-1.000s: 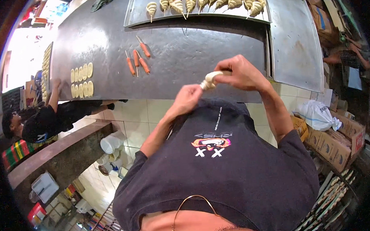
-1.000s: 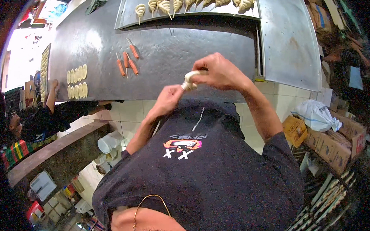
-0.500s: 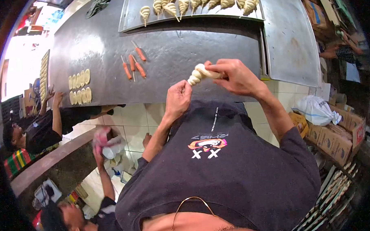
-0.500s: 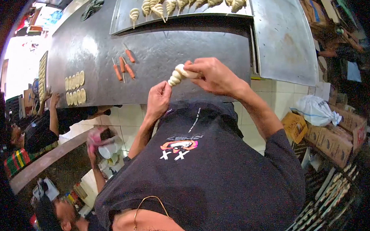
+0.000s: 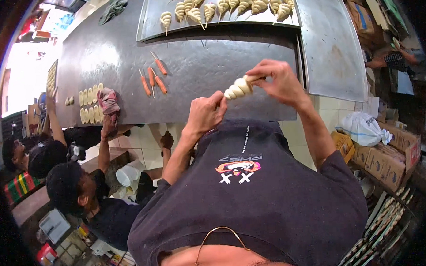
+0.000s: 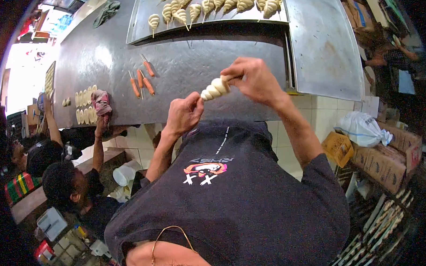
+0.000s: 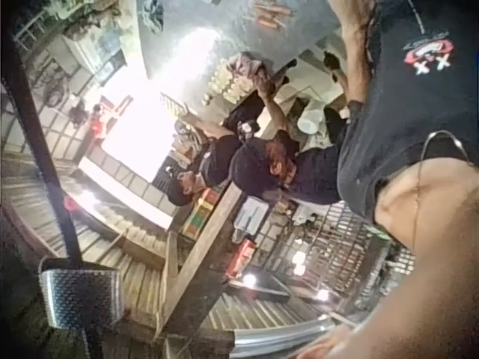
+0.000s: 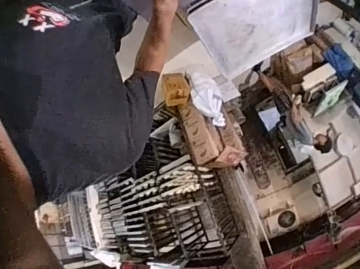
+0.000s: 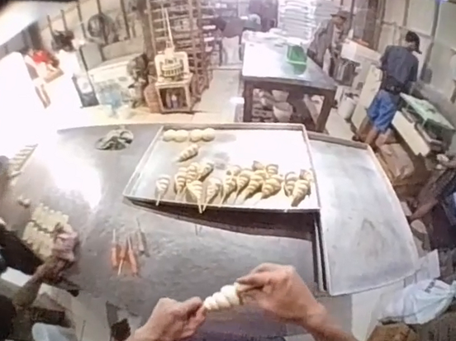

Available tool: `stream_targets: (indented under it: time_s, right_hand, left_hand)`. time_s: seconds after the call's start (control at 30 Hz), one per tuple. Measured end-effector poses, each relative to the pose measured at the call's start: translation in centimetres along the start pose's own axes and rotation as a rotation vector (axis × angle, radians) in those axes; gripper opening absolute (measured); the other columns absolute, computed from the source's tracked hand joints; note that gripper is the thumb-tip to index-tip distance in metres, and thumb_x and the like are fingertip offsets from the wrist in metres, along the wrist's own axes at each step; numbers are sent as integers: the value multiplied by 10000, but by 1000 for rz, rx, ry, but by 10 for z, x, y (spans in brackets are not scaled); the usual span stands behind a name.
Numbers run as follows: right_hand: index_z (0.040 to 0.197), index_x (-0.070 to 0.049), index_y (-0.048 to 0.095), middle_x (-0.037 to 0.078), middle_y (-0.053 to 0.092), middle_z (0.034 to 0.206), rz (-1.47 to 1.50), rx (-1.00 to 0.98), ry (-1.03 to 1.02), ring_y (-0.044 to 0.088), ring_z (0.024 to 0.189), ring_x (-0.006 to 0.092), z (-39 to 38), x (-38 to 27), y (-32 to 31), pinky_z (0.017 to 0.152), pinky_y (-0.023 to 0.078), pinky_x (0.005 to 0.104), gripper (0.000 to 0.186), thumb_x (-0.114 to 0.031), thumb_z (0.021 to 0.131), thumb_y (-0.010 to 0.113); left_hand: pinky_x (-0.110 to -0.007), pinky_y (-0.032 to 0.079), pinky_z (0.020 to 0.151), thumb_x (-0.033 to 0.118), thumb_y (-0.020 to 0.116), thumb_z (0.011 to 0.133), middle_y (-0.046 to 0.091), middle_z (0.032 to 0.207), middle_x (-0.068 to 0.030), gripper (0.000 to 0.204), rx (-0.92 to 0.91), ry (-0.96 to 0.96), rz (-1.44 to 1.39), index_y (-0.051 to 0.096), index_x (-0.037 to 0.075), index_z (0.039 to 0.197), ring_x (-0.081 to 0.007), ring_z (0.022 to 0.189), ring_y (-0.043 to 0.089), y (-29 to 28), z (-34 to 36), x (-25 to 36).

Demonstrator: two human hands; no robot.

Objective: The recorder is wrapping dough around sausages on sticks to prepare them for baking.

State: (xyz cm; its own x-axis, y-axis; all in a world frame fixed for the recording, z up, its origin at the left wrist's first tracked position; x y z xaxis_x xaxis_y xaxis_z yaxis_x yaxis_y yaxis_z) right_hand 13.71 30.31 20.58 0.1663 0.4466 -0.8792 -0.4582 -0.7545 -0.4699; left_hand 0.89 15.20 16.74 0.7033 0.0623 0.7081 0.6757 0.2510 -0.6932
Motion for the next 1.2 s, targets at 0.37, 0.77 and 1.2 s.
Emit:
stream_targets:
  time_s: [0.37, 0.77, 1.2]
  right_hand:
    - [923, 8, 667, 74, 693, 800, 904, 416, 346, 628, 654, 111, -31, 20, 74, 587, 509, 254, 144, -128, 906, 710]
    - [1001, 20, 728, 62, 690, 926, 413, 764, 22, 647, 813, 109, -25, -13, 35, 693, 531, 225, 180, -14, 827, 756]
    - [994, 33, 716, 97, 716, 899, 631, 688, 113, 674, 785, 129, -20, 2, 37, 687, 562, 251, 172, -1, 829, 749]
  left_hand:
    - [-202, 297, 464, 196, 464, 1050, 445, 647, 58, 243, 127, -397, -1218, 542, 70, 858, -7, 543, 383, 28, 12, 23]
    - [-247, 508, 673, -38, 631, 892, 651, 862, -50, 141, 284, -315, -1033, 699, -58, 1013, -115, 730, 607, -2, 34, 16]
    - [-267, 540, 699, -21, 667, 891, 675, 895, -92, 120, 334, -315, -1220, 615, -40, 997, -139, 751, 646, 10, 37, 19]
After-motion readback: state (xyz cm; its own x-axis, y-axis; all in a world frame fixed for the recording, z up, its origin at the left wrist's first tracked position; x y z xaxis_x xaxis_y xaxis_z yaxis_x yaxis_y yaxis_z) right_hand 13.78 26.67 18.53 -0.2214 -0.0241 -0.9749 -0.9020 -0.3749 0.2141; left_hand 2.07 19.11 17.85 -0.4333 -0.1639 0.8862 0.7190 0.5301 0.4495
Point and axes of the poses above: each hand's wrist, its own z-axis towards the middle knuckle, its own y-axis out of the palm, x = y × z, the point moved 7 cm from there along z, towards the middle knuckle
